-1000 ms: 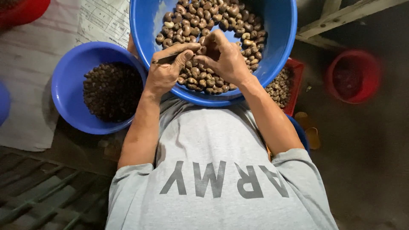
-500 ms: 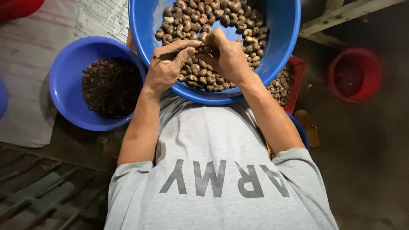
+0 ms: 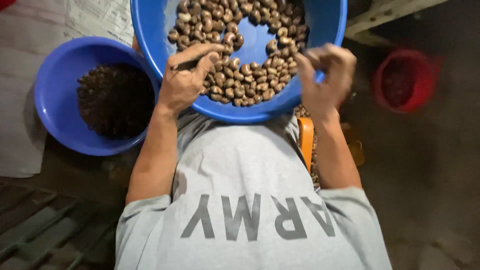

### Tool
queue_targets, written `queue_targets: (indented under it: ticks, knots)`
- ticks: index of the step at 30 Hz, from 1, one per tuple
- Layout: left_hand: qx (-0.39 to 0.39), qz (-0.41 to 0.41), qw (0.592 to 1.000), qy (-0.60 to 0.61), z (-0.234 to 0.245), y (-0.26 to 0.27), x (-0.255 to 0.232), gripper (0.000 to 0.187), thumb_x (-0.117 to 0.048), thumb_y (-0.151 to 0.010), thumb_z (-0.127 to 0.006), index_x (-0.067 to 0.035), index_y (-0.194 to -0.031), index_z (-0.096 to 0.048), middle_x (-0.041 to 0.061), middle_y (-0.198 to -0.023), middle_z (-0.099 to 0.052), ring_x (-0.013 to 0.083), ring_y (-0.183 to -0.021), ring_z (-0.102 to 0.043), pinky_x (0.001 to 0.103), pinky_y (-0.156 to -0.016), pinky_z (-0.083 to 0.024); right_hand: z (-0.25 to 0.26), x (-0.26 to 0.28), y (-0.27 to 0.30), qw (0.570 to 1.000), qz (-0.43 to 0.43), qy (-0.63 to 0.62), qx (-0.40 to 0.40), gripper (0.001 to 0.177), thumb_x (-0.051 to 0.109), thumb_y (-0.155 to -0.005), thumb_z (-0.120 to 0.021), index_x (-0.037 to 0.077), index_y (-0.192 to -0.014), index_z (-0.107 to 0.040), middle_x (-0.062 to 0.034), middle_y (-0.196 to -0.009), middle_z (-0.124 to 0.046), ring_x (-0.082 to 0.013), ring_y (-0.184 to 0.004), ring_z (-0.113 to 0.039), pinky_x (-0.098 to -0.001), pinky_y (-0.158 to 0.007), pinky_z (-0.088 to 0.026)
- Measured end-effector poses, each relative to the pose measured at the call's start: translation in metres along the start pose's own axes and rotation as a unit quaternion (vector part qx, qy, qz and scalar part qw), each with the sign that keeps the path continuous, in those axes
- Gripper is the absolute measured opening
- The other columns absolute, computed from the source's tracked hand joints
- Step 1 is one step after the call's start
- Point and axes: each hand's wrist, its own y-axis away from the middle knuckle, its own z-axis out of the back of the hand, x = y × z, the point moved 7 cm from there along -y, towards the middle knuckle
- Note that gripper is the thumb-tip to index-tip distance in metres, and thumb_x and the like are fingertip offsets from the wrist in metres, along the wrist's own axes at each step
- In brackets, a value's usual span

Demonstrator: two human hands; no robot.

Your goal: The person sits with a blue basin of cashew nuts on their lap and uses a small knife to crack and remove the shells one by one. Shelled kernels are placed into a smaller blue bowl to the left, while shells are discarded into a red basket on the floor. The person occasionally shifts the basin and continues the repetitive shelling process.

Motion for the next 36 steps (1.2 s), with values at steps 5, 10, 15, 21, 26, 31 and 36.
queue_targets:
  ticks: [5,10,15,21,26,31,36]
  knots:
    - [0.036,-0.038,0.998,-0.018,-0.011,0.0,-0.011,0.021,-0.008,-0.108,-0.065,0.006,-0.124,-0.068,0.017,-0.113,-0.075,0.0241,-0.095,-0.074,0.029,-0.08,-0.061,0.092,-0.07,0.115,0.95,-0.294,0.093,-0.045,0.025,-0.006,-0.102,-0.071,0.003,-0.115,-0.052,-0.0076,-0.096,-0.056,-0.0172,-0.081,-0.054,-0.0279,-0.071,-0.049]
    - [0.021,-0.015,1.0,-0.006,-0.009,0.002,-0.004,0.023,-0.012,-0.108,-0.066,0.004,-0.125,-0.067,0.015,-0.107,-0.076,0.0229,-0.096,-0.075,0.028,-0.082,-0.062,0.138,-0.164,0.365,0.868,-0.473,0.147,-0.024,0.028,0.023,-0.099,-0.074,0.003,-0.102,-0.056,-0.0068,-0.09,-0.061,-0.0149,-0.071,-0.053,-0.0269,-0.064,-0.046]
    - [0.008,-0.006,1.0,0.002,-0.009,0.004,0.002,0.024,-0.01,-0.107,-0.068,0.006,-0.125,-0.067,0.017,-0.107,-0.076,0.0226,-0.094,-0.075,0.027,-0.08,-0.063,0.165,-0.193,0.495,0.797,-0.568,0.2,-0.043,0.038,0.031,-0.094,-0.077,-0.002,-0.089,-0.06,-0.0115,-0.084,-0.068,-0.0183,-0.073,-0.061,-0.0292,-0.07,-0.052]
    - [0.002,0.012,1.0,-0.024,-0.009,0.003,0.001,0.026,-0.012,-0.106,-0.069,0.006,-0.125,-0.069,0.016,-0.103,-0.077,0.0155,-0.074,-0.067,0.023,-0.064,-0.055,0.164,-0.173,0.374,0.807,-0.532,0.253,-0.034,0.032,0.028,-0.099,-0.072,0.002,-0.113,-0.059,-0.003,-0.077,-0.06,-0.015,-0.062,-0.052,-0.029,-0.059,-0.045]
    - [0.004,0.001,1.0,-0.005,-0.01,0.002,0.003,0.022,-0.009,-0.104,-0.069,0.004,-0.122,-0.069,0.017,-0.106,-0.077,0.022,-0.092,-0.076,0.026,-0.077,-0.063,0.108,-0.071,0.106,0.952,-0.224,0.196,-0.068,0.022,0.0,-0.105,-0.06,-0.005,-0.126,-0.054,-0.0207,-0.115,-0.062,-0.0272,-0.091,-0.064,-0.0396,-0.088,-0.057]
    - [0.009,-0.027,0.999,-0.027,-0.01,0.001,-0.001,0.02,-0.004,-0.104,-0.069,0.004,-0.121,-0.07,0.017,-0.105,-0.078,0.0223,-0.088,-0.076,0.026,-0.073,-0.061,0.017,-0.016,-0.022,0.984,-0.089,0.131,0.081,0.028,-0.008,-0.106,-0.07,0.0,-0.131,-0.058,-0.0187,-0.105,-0.072,-0.0242,-0.083,-0.071,-0.0318,-0.067,-0.059]
    - [-0.006,-0.044,0.997,-0.061,-0.011,0.002,-0.008,0.021,-0.001,-0.101,-0.072,0.008,-0.12,-0.07,0.019,-0.102,-0.079,0.0218,-0.078,-0.077,0.026,-0.065,-0.06,-0.095,-0.049,-0.038,0.909,0.003,0.237,0.343,0.032,0.015,-0.099,-0.081,0.007,-0.127,-0.067,-0.0074,-0.095,-0.077,-0.0194,-0.065,-0.071,-0.0325,-0.055,-0.057]
